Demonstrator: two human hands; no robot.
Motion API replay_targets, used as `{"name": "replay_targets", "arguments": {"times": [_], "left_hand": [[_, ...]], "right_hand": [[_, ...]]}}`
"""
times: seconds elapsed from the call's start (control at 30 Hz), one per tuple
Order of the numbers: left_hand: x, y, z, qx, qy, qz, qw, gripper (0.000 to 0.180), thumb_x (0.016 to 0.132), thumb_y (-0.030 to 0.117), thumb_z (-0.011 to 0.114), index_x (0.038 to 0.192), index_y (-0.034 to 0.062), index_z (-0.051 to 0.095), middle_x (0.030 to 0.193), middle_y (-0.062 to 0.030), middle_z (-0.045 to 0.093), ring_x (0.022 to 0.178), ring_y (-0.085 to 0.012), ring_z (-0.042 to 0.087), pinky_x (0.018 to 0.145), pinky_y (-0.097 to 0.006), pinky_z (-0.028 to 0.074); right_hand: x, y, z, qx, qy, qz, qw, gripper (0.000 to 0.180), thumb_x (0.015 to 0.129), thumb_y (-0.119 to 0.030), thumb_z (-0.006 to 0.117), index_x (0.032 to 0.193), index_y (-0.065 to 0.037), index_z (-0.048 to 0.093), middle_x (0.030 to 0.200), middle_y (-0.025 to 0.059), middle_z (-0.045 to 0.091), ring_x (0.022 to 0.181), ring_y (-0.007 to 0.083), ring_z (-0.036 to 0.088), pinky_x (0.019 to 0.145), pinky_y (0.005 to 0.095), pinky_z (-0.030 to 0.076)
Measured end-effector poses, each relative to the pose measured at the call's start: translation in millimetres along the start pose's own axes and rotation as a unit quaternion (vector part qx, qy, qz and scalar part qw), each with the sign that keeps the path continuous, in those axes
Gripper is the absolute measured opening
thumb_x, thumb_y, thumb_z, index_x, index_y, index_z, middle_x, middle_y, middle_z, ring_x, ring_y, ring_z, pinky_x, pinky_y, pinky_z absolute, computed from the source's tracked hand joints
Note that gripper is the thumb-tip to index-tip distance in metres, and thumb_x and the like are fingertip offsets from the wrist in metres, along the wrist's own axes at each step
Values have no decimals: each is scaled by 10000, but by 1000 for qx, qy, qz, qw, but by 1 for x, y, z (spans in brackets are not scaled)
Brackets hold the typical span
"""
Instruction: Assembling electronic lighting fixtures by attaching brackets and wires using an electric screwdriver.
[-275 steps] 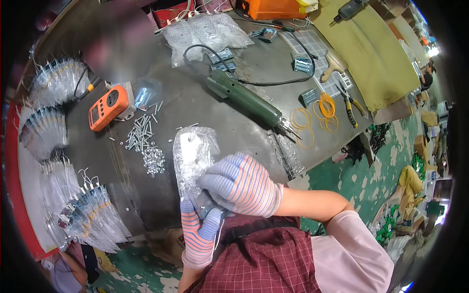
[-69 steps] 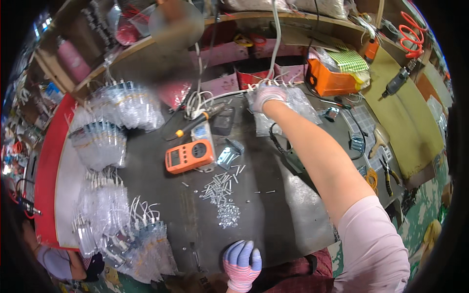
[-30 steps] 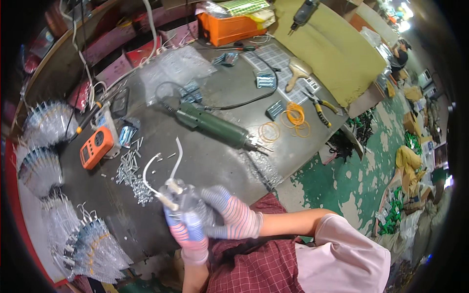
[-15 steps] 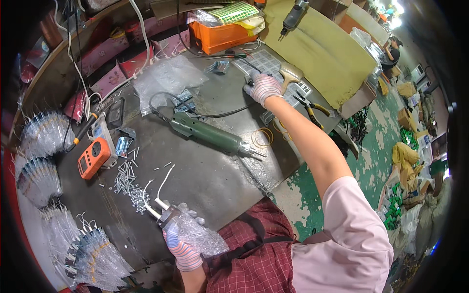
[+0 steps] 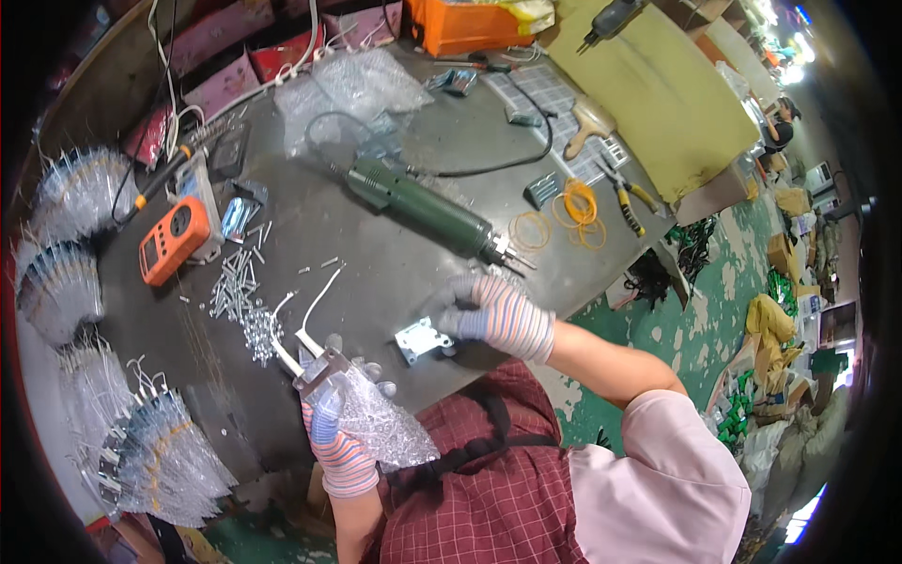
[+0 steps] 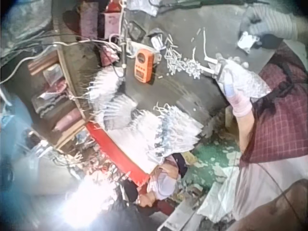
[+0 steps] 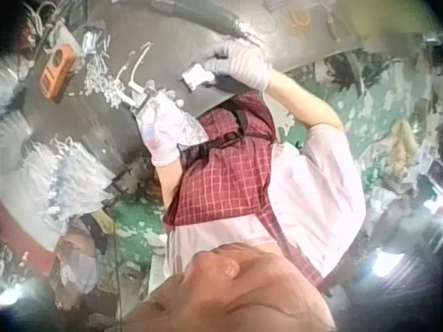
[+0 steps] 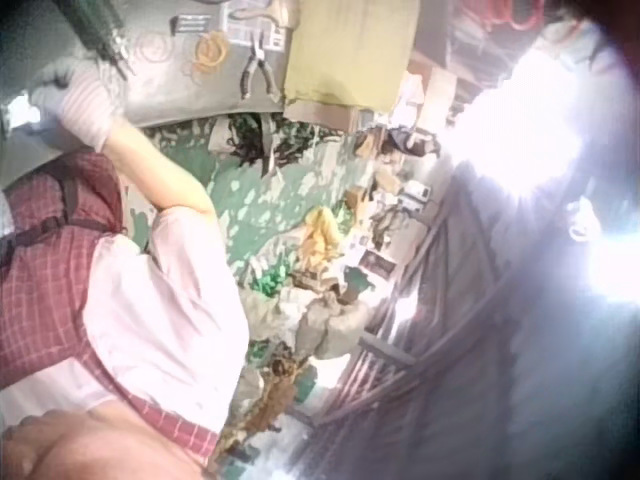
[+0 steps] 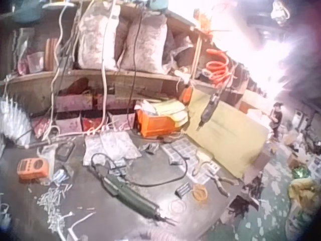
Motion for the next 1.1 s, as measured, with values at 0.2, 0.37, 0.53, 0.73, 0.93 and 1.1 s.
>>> {"name": "replay_targets", "arguments": {"times": [0.2, 0.37, 0.53, 0.73, 0.93, 1.1], "left_hand": [[-29, 22, 1, 20, 71, 11, 997, 627, 724, 181, 736, 1287, 22, 508, 1078, -155, 606, 941, -294, 638, 734, -457, 598], [-31, 15, 5, 18, 46, -49, 998, 631, 707, 203, 749, 1271, 40, 518, 1148, -154, 589, 975, -321, 629, 779, -462, 591], [-31, 1, -3, -44, 70, -138, 987, 415, 912, 220, 613, 1266, 18, 534, 1132, -182, 603, 998, -333, 639, 842, -489, 575], [-40, 5, 19, 76, 2, -70, 995, 451, 913, 243, 629, 1283, 39, 470, 1118, -174, 614, 983, -302, 654, 827, -466, 581], [-38, 3, 10, 56, 8, -115, 992, 444, 919, 258, 627, 1266, 38, 459, 1085, -174, 617, 928, -298, 664, 783, -450, 591], [-34, -4, -13, 46, 26, -126, 991, 451, 950, 350, 557, 1240, 14, 476, 1064, -185, 621, 800, -314, 680, 671, -438, 607]], "right_hand": [[-15, -24, -10, -398, 137, -270, 866, 208, 830, -127, 605, 1022, -85, 674, 939, 145, 650, 870, 355, 628, 793, 418, 508], [-4, -15, 4, -360, 100, -282, 883, 184, 826, -152, 642, 997, -93, 676, 917, 135, 644, 856, 349, 611, 776, 434, 490], [2, -15, 31, -401, 90, -307, 859, 145, 821, -209, 693, 887, -82, 670, 834, 103, 619, 801, 318, 578, 737, 420, 464], [16, -39, 79, -307, 36, -405, 861, 158, 778, -177, 731, 896, -91, 669, 817, 83, 617, 767, 302, 586, 701, 416, 458], [24, -32, 87, -351, 29, -430, 832, 201, 761, -216, 738, 924, -120, 669, 836, 76, 612, 776, 309, 583, 715, 429, 450], [21, -31, 94, -398, 11, -443, 803, 325, 750, -272, 739, 1025, -117, 661, 925, 84, 615, 824, 309, 596, 730, 425, 458]]}}
Point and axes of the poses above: each hand's wrist, its own x-axis towards the middle knuckle, its own z-axis out of the palm, y = z × x, the point moved 4 cm from there along x, towards the middle knuckle
